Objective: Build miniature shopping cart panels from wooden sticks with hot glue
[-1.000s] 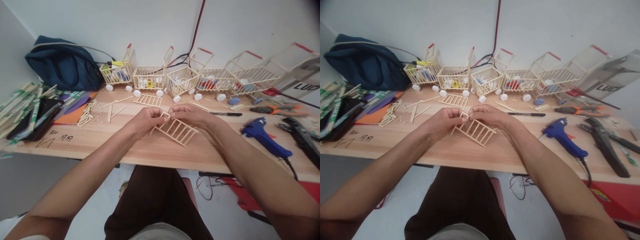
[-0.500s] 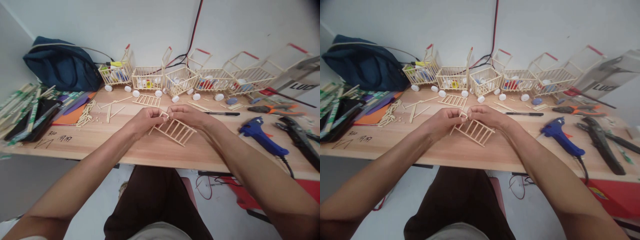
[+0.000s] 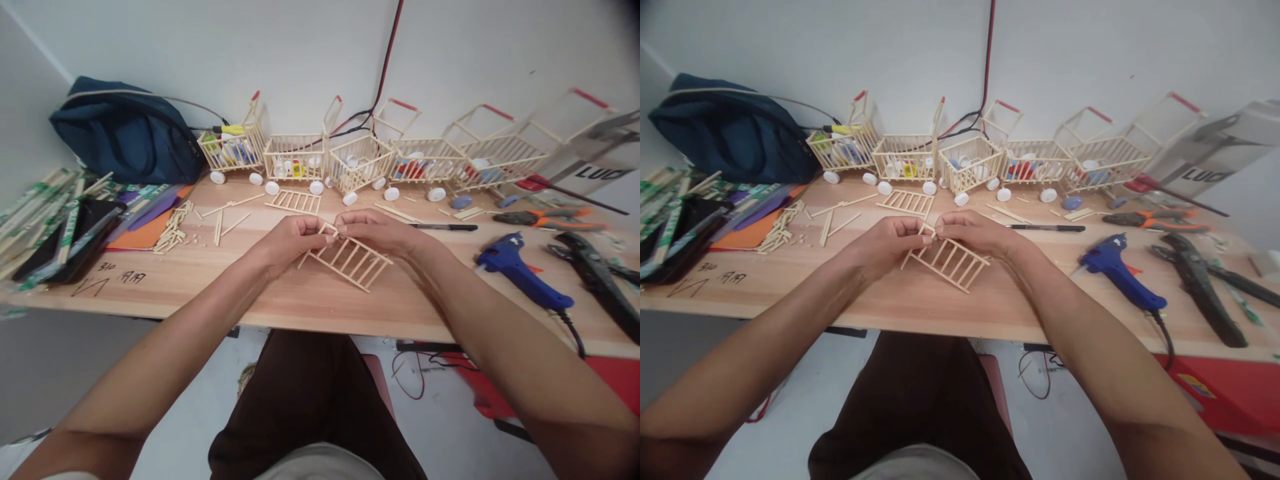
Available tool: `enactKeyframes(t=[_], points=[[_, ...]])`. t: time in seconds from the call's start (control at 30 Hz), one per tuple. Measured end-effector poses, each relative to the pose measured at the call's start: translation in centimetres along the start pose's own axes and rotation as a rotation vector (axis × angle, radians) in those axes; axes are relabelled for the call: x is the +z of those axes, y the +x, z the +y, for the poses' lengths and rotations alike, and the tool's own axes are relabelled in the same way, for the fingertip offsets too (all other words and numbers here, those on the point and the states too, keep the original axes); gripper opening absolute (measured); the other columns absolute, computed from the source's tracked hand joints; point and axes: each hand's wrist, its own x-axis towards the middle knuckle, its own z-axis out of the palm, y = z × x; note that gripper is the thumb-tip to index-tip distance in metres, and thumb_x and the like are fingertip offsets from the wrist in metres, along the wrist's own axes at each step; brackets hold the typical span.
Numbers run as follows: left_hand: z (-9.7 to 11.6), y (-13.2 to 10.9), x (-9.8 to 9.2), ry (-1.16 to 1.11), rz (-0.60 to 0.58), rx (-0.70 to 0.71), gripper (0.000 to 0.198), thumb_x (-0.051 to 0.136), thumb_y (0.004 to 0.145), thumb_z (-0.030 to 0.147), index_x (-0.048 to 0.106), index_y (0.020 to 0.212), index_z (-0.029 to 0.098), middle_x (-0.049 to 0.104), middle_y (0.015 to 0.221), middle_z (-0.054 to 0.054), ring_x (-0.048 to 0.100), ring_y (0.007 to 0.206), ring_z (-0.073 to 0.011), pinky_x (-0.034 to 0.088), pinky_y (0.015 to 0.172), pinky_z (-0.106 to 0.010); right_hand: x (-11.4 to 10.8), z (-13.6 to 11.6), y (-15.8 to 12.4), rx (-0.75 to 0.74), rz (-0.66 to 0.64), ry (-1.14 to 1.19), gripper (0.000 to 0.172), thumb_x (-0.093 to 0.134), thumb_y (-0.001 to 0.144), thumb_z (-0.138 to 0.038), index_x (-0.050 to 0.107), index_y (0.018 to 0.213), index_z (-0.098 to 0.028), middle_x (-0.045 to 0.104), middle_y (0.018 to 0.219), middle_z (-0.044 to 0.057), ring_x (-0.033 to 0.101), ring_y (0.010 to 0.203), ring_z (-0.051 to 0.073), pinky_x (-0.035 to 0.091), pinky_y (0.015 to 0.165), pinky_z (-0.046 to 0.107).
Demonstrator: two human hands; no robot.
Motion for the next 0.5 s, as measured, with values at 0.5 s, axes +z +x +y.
enactKeyframes(t=[0.5], points=[[-0.13, 0.12, -0.32, -0.136, 0.051, -0.044, 0.038, 0.085, 0.058, 0.028, 0.063, 0.085, 0.013, 0.069, 0.071, -0.002, 0.061, 0.067, -0.0117, 0.044, 0.07, -0.026, -0.51, -0.89, -0.78, -0.013, 0.055, -0.287, 0.035, 0.061, 0.082, -0.052, 0.054, 0.078, -0.018, 0.047, 0.067, -0.003, 0.037, 0.057, 0.009, 0.025, 0.053, 0.024]])
